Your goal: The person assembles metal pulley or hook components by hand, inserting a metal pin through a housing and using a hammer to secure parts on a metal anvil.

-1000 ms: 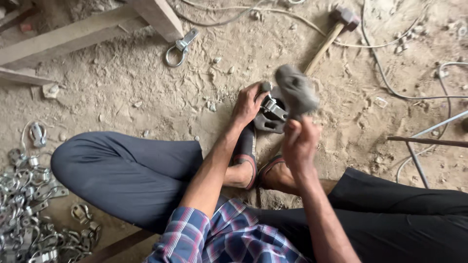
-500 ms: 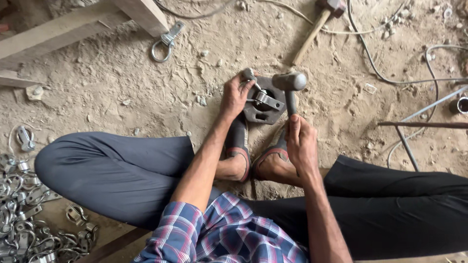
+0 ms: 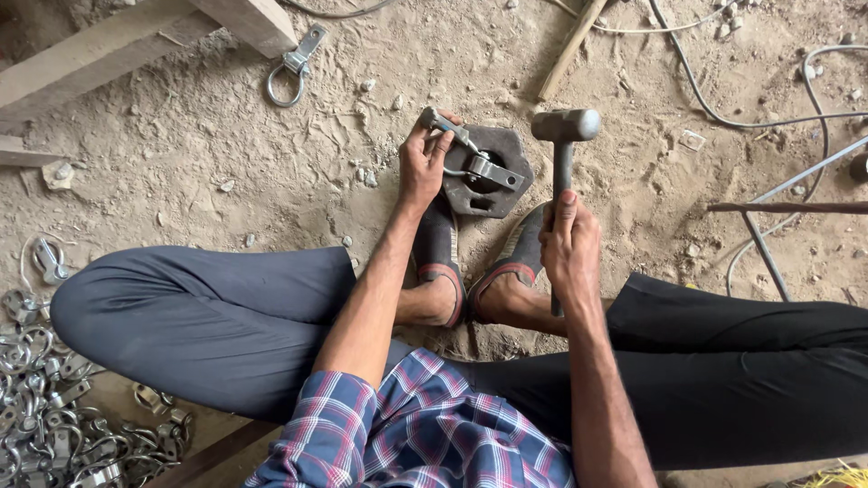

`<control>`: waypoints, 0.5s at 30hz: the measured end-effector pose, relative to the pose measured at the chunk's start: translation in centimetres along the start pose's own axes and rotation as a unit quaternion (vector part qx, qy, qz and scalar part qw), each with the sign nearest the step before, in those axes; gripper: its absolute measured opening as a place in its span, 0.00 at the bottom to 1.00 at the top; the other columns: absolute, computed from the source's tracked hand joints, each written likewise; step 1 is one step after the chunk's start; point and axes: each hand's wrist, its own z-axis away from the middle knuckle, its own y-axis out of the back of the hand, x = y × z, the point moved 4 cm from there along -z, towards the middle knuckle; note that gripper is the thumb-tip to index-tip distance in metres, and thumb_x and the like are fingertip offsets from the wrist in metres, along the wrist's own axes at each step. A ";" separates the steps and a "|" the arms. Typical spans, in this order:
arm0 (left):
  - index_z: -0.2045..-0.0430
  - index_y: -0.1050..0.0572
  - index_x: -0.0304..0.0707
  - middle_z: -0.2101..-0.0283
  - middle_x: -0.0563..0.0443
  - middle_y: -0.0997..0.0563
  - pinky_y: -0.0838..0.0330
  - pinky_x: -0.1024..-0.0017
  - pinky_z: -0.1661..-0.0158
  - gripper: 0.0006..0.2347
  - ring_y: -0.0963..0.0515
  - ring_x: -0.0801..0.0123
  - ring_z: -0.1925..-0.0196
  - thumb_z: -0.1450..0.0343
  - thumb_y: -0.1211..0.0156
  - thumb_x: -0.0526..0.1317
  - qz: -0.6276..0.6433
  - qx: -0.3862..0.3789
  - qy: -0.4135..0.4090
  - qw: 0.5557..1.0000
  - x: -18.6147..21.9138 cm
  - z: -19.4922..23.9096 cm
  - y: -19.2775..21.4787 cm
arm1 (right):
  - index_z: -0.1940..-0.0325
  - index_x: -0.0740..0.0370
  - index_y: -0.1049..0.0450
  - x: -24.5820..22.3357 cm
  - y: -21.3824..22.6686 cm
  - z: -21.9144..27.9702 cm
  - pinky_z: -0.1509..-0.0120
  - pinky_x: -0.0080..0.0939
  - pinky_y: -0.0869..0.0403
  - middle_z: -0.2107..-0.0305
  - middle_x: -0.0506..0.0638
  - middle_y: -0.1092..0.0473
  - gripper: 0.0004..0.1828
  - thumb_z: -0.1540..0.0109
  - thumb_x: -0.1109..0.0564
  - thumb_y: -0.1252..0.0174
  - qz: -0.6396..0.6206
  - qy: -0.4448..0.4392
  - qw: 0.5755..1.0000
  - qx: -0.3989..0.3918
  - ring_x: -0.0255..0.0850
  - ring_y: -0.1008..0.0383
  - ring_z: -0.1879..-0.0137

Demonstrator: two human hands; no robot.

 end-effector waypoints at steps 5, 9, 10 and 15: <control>0.48 0.26 0.32 0.48 0.43 0.18 0.18 0.64 0.44 0.10 0.17 0.64 0.45 0.20 0.48 0.37 0.017 0.001 0.016 1.000 0.8 -0.1 0.0 | 0.74 0.56 0.33 0.3 -0.3 0.0 0.83 0.37 0.36 0.86 0.44 0.37 0.38 0.30 0.27 0.71 0.011 -0.011 1.000 -0.006 0.32 0.39 0.83; 0.49 0.26 0.33 0.48 0.44 0.19 0.17 0.65 0.44 0.09 0.17 0.65 0.46 0.20 0.48 0.37 0.044 0.009 0.028 0.999 1.3 0.0 -0.1 | 0.74 0.58 0.34 0.6 -0.4 -0.1 0.83 0.37 0.35 0.86 0.45 0.35 0.38 0.30 0.28 0.70 0.019 -0.018 1.000 -0.015 0.32 0.37 0.83; 0.49 0.26 0.33 0.48 0.45 0.19 0.17 0.65 0.44 0.09 0.17 0.64 0.47 0.20 0.48 0.37 0.041 0.010 0.029 0.999 1.3 0.1 -0.1 | 0.74 0.57 0.34 0.6 -0.4 -0.1 0.83 0.37 0.34 0.86 0.46 0.35 0.37 0.30 0.28 0.70 0.019 -0.017 1.000 -0.015 0.32 0.36 0.83; 0.49 0.25 0.34 0.48 0.43 0.18 0.16 0.63 0.45 0.09 0.16 0.61 0.47 0.20 0.48 0.38 -0.007 -0.001 -0.003 1.000 1.1 -0.2 -0.3 | 0.75 0.59 0.33 0.4 -0.6 -0.2 0.81 0.38 0.35 0.86 0.46 0.35 0.38 0.28 0.30 0.70 0.033 -0.008 0.999 -0.010 0.33 0.36 0.82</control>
